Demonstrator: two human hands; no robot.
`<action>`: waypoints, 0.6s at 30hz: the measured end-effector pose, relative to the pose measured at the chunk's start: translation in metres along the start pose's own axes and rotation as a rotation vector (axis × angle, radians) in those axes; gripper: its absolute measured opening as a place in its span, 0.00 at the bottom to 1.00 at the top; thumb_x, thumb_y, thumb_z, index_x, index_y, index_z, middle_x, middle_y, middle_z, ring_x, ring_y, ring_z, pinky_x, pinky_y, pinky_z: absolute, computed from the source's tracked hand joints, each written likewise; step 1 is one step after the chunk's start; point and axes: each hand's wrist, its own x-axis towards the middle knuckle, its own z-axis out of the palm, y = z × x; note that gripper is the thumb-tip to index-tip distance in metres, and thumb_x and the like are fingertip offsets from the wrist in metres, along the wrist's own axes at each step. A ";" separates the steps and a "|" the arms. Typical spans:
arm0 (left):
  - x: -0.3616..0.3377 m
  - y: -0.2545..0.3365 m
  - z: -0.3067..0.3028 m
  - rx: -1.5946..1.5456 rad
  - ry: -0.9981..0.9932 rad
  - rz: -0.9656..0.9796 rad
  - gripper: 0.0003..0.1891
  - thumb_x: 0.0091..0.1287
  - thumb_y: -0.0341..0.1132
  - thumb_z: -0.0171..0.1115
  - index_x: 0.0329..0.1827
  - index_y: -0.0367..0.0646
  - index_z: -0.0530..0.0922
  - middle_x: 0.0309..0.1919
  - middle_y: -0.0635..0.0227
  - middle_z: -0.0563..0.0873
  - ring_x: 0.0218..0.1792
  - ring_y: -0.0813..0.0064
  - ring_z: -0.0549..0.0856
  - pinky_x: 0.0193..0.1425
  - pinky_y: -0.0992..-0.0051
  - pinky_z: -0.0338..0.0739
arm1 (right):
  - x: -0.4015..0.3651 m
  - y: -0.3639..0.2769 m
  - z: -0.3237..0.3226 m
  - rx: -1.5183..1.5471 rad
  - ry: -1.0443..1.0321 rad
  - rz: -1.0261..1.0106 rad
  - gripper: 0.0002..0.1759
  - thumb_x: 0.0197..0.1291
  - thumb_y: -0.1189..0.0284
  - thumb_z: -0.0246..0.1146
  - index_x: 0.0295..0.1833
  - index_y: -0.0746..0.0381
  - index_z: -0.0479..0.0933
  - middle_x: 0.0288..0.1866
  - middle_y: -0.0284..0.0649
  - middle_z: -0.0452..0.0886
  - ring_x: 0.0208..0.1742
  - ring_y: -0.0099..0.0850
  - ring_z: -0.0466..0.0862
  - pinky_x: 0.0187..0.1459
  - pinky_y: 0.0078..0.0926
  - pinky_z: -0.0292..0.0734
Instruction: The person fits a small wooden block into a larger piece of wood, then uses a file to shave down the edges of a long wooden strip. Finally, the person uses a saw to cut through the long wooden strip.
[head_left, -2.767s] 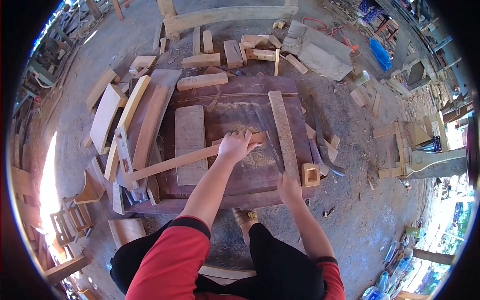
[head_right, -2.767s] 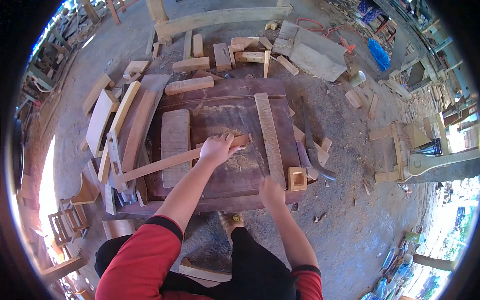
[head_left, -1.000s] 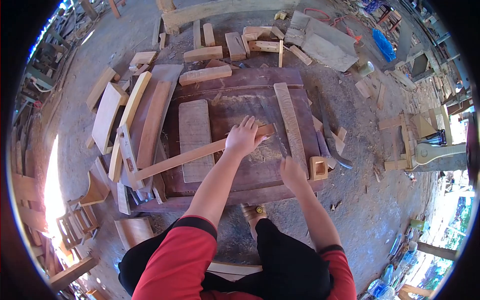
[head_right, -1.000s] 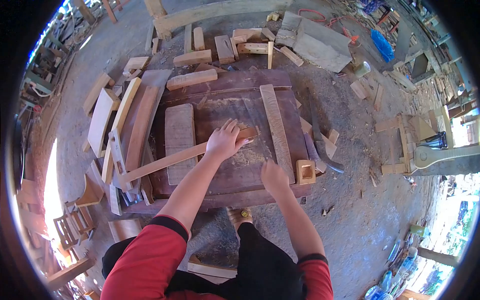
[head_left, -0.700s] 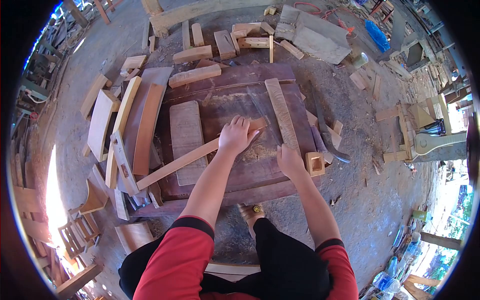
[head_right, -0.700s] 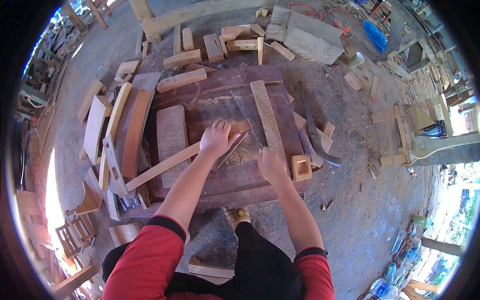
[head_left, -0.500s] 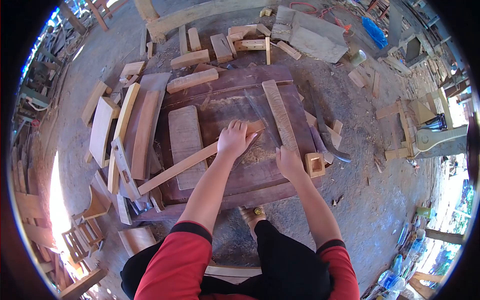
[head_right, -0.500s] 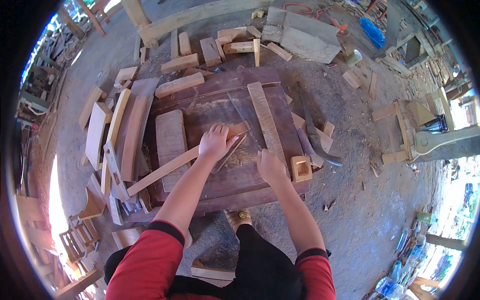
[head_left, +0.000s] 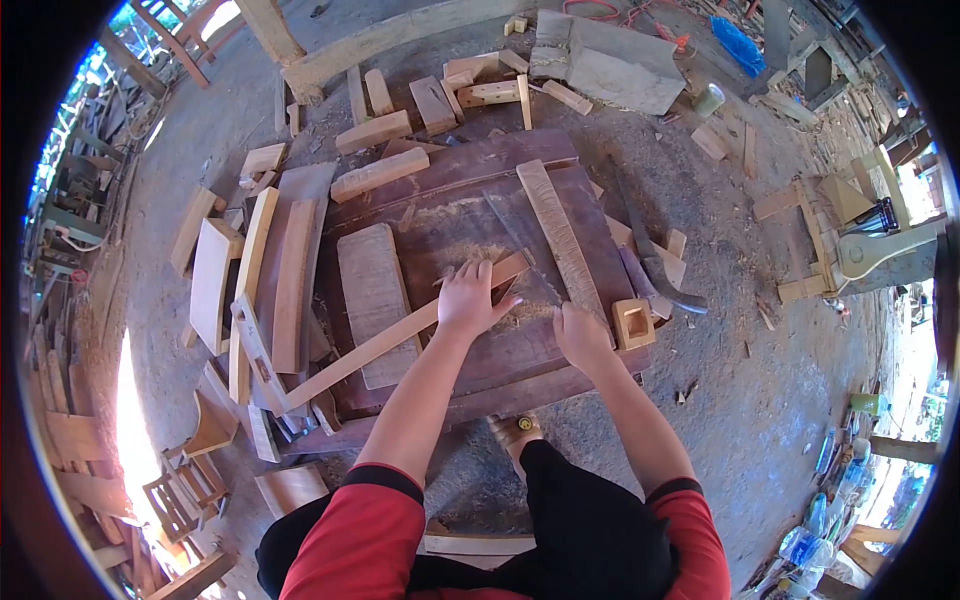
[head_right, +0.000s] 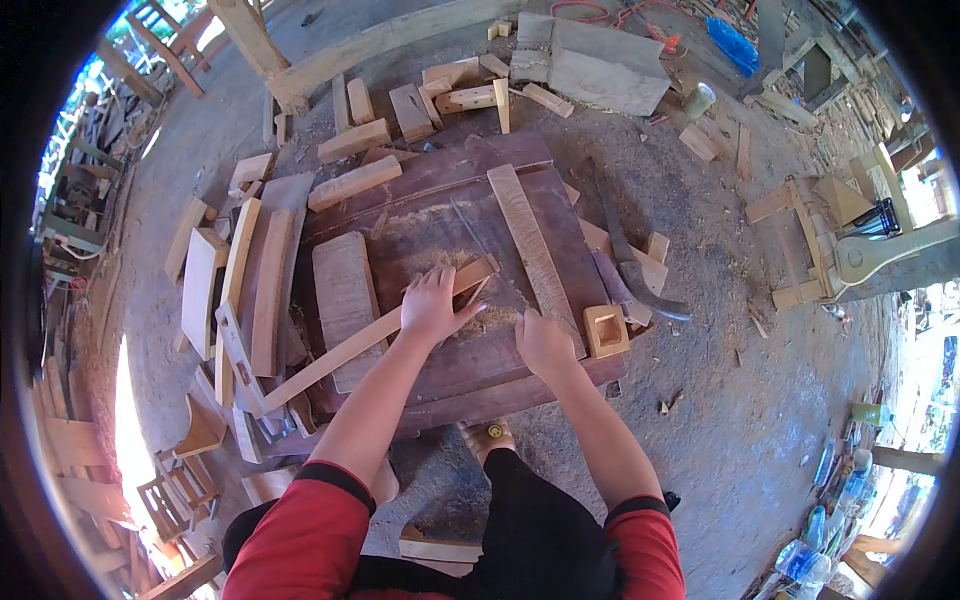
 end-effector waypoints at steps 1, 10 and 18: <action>0.000 0.001 -0.001 0.021 -0.003 -0.007 0.30 0.56 0.58 0.57 0.49 0.39 0.68 0.43 0.57 0.78 0.46 0.58 0.78 0.50 0.61 0.72 | 0.000 -0.001 -0.001 0.005 0.002 0.000 0.17 0.64 0.62 0.44 0.36 0.64 0.71 0.30 0.56 0.79 0.34 0.53 0.80 0.37 0.49 0.75; 0.002 0.005 -0.006 0.031 -0.099 -0.057 0.28 0.60 0.55 0.54 0.50 0.39 0.67 0.43 0.58 0.78 0.47 0.60 0.78 0.51 0.63 0.72 | -0.001 -0.005 -0.008 -0.016 -0.018 -0.001 0.16 0.65 0.62 0.44 0.37 0.64 0.70 0.30 0.56 0.79 0.35 0.53 0.80 0.38 0.49 0.75; 0.001 0.005 -0.008 0.058 -0.112 -0.051 0.26 0.61 0.56 0.52 0.48 0.40 0.68 0.42 0.59 0.78 0.46 0.60 0.78 0.50 0.62 0.72 | 0.035 -0.029 -0.005 -0.003 -0.015 0.004 0.18 0.65 0.62 0.43 0.39 0.65 0.71 0.31 0.56 0.79 0.37 0.53 0.80 0.40 0.49 0.74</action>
